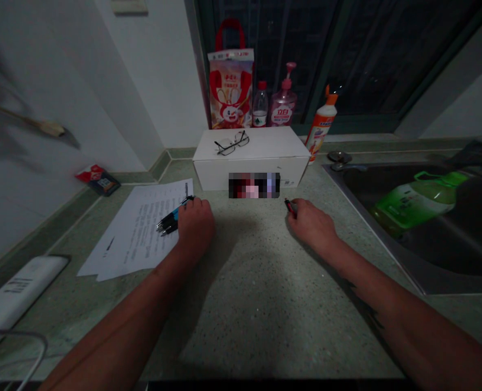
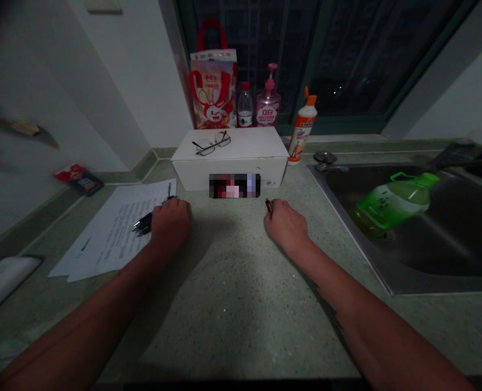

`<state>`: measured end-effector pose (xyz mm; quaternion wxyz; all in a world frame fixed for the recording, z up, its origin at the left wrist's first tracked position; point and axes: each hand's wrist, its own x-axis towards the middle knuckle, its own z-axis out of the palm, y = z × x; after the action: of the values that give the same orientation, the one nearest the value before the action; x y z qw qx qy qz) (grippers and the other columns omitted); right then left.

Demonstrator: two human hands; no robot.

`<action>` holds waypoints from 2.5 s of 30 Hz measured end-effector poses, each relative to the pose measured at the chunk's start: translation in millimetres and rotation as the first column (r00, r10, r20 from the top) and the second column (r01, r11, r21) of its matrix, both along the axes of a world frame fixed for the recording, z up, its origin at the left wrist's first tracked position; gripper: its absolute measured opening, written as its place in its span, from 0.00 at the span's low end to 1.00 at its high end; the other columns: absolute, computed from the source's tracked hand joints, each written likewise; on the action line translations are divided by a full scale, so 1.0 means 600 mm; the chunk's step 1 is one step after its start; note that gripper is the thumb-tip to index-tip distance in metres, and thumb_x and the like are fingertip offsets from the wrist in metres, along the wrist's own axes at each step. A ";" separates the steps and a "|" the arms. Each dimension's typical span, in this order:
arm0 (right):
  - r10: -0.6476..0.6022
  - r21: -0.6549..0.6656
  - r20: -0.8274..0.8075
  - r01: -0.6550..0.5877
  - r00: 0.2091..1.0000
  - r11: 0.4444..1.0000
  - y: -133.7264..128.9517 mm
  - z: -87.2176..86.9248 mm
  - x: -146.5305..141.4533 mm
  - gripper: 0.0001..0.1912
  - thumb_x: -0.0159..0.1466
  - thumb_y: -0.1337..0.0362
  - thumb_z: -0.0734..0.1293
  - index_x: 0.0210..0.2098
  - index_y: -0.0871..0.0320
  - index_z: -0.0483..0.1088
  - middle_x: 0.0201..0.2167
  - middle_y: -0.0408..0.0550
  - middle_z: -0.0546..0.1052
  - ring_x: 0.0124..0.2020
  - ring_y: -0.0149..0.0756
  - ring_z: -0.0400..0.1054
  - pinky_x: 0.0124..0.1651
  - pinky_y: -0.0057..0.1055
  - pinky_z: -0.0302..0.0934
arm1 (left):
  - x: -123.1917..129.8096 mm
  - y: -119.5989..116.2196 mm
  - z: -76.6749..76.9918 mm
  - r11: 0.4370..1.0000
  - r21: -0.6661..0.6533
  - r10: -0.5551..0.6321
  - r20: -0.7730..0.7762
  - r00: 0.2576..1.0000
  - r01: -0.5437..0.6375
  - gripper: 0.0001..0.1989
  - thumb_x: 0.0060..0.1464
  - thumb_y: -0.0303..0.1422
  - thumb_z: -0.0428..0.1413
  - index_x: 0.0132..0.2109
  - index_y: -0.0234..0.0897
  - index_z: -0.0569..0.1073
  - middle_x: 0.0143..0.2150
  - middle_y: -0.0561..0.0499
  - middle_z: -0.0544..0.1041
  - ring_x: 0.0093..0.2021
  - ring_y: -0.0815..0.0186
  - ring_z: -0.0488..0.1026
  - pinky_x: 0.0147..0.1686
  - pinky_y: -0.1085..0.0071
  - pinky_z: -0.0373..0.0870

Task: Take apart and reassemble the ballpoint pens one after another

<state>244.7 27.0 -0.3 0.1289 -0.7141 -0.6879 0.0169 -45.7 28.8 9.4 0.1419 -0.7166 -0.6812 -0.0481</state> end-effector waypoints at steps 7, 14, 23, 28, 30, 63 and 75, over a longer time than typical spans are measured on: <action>0.002 0.018 0.043 -0.002 0.999 1.000 -0.009 0.018 -0.006 0.22 0.70 0.60 0.61 0.58 0.63 0.71 0.50 0.64 0.79 0.43 0.53 0.77 0.38 0.41 0.66 | 0.005 0.000 0.003 0.997 -0.066 0.024 -0.057 0.998 -0.027 0.17 0.67 0.23 0.41 0.48 0.28 0.76 0.48 0.32 0.78 0.50 0.45 0.74 0.46 0.55 0.65; 0.329 0.371 -0.080 -0.278 0.941 0.886 -0.019 0.027 -0.023 0.16 0.71 0.62 0.60 0.50 0.60 0.76 0.43 0.58 0.79 0.40 0.47 0.74 0.42 0.41 0.67 | 0.036 -0.014 0.002 0.968 0.100 -0.245 0.145 0.959 0.232 0.12 0.65 0.22 0.50 0.46 0.34 0.77 0.43 0.40 0.79 0.45 0.50 0.75 0.48 0.54 0.69; 0.728 0.324 -0.122 -0.666 0.675 0.672 -0.055 0.016 -0.061 0.18 0.71 0.60 0.66 0.59 0.54 0.71 0.56 0.55 0.79 0.57 0.49 0.73 0.57 0.50 0.68 | 0.090 -0.091 0.010 0.540 0.644 -0.836 0.334 0.436 0.542 0.16 0.68 0.23 0.50 0.59 0.39 0.71 0.48 0.45 0.77 0.47 0.61 0.76 0.44 0.65 0.77; 0.772 0.289 -0.250 -0.715 0.585 0.636 -0.061 0.000 -0.073 0.19 0.71 0.64 0.65 0.60 0.53 0.71 0.58 0.54 0.79 0.60 0.46 0.72 0.61 0.49 0.67 | 0.103 -0.104 0.019 0.546 0.703 -0.838 0.457 0.298 0.457 0.12 0.66 0.21 0.53 0.52 0.40 0.71 0.44 0.48 0.78 0.45 0.63 0.76 0.44 0.66 0.77; 0.747 0.283 -0.254 -0.692 0.614 0.665 -0.057 -0.003 -0.071 0.16 0.73 0.66 0.61 0.57 0.54 0.74 0.50 0.54 0.82 0.53 0.46 0.76 0.56 0.47 0.69 | 0.102 -0.100 0.018 0.568 0.708 -0.823 0.486 0.294 0.420 0.10 0.66 0.21 0.54 0.50 0.40 0.70 0.42 0.49 0.78 0.44 0.64 0.76 0.44 0.67 0.76; 0.750 0.520 -0.347 -0.550 0.563 0.653 -0.050 0.022 -0.052 0.11 0.72 0.63 0.65 0.49 0.50 0.79 0.44 0.47 0.85 0.44 0.40 0.79 0.50 0.41 0.72 | 0.078 -0.044 -0.040 0.740 0.482 -0.672 0.527 0.520 0.468 0.18 0.64 0.28 0.60 0.60 0.45 0.73 0.53 0.43 0.79 0.54 0.53 0.76 0.52 0.51 0.77; 0.494 0.387 -0.640 -0.309 0.588 0.869 -0.037 0.008 -0.052 0.09 0.68 0.59 0.70 0.44 0.54 0.80 0.40 0.49 0.84 0.37 0.39 0.77 0.39 0.37 0.72 | 0.067 -0.032 -0.031 0.820 0.374 -0.572 0.543 0.615 0.433 0.05 0.64 0.27 0.57 0.44 0.38 0.78 0.39 0.46 0.80 0.41 0.56 0.76 0.42 0.57 0.74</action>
<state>213.5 5.1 4.2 0.4641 -0.4525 -0.7215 0.2434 -5.5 9.7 -9.1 -0.0421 -0.8005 -0.4492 -0.3945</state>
